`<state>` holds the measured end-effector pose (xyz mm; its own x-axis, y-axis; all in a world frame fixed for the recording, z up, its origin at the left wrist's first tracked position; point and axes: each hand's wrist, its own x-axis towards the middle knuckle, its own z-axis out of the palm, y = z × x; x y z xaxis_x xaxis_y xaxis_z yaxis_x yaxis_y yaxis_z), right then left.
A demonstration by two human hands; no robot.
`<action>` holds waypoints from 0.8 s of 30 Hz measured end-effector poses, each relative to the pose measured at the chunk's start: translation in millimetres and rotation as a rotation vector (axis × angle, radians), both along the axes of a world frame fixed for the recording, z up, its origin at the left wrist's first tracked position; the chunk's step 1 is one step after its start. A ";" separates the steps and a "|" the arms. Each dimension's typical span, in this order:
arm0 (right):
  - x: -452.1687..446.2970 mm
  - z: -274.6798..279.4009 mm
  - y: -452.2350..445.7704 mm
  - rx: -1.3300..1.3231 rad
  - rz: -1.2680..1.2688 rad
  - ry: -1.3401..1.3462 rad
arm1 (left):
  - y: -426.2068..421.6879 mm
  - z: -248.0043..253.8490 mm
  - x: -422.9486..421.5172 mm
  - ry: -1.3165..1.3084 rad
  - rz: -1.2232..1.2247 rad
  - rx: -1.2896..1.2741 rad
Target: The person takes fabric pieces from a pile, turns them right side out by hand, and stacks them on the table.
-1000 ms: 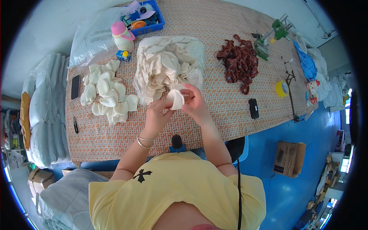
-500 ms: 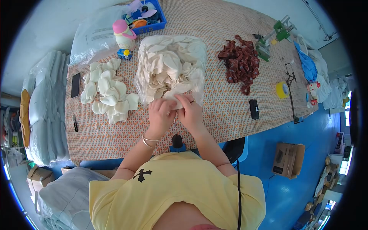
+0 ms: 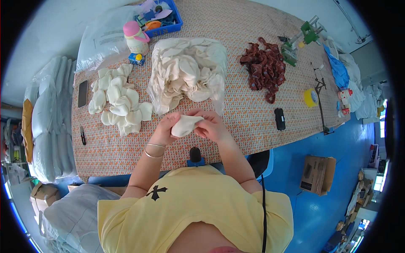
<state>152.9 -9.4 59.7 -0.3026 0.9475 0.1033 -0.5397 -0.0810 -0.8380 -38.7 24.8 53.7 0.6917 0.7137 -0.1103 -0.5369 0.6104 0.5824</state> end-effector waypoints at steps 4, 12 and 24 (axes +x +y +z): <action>-1.7 -2.7 7.0 -0.181 0.404 0.452 | 4.6 -6.6 -0.4 -0.084 -0.013 -0.031; -18.6 -1.4 3.7 -0.175 -0.065 0.474 | -10.4 50.0 23.1 0.329 0.263 -0.063; -31.3 9.7 5.3 -0.172 -0.404 -0.161 | -10.4 18.3 9.3 0.531 0.428 0.243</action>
